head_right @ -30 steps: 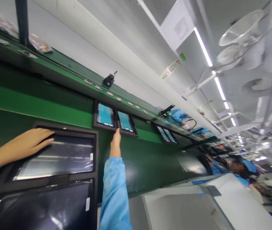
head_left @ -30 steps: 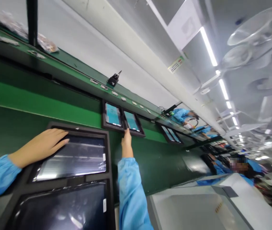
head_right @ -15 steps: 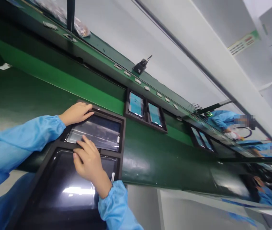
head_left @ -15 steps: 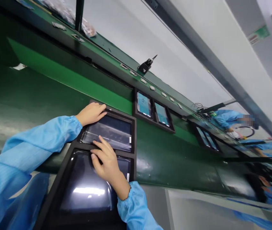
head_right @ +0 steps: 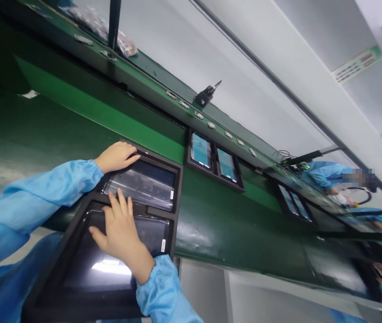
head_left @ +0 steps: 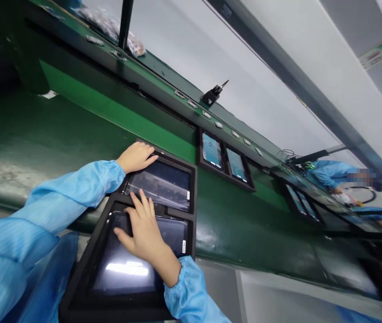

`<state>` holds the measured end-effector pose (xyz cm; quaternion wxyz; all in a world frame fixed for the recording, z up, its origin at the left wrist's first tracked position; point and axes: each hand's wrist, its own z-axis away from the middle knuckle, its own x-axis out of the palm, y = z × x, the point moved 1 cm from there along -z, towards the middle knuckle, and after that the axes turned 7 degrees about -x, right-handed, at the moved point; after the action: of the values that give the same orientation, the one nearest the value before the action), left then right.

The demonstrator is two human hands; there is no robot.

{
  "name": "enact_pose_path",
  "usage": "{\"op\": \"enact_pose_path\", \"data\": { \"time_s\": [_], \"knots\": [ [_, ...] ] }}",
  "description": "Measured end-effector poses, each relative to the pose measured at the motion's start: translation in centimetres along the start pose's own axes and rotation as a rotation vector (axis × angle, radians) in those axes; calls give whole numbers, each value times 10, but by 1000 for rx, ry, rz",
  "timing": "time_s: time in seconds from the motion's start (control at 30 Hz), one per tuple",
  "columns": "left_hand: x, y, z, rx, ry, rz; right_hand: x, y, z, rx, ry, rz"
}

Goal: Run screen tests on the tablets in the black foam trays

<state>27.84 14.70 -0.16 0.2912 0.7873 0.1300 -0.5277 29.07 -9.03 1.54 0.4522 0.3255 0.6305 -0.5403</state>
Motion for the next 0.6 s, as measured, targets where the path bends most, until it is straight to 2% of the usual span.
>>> {"op": "enact_pose_path", "data": {
  "time_s": [0.17, 0.43, 0.53, 0.6],
  "knots": [
    [1, -2, 1, -5, 0, 41, 1, -4, -7, 12, -31, 29],
    [1, -1, 1, -14, 24, 144, 17, -10, -5, 54, 50, 59],
    [-6, 0, 4, -21, 85, 219, 11, -11, 6, 42, 80, 8],
    [-17, 3, 16, -32, 138, 286, -2, -6, 20, 47, 132, -47]
  ]
}}
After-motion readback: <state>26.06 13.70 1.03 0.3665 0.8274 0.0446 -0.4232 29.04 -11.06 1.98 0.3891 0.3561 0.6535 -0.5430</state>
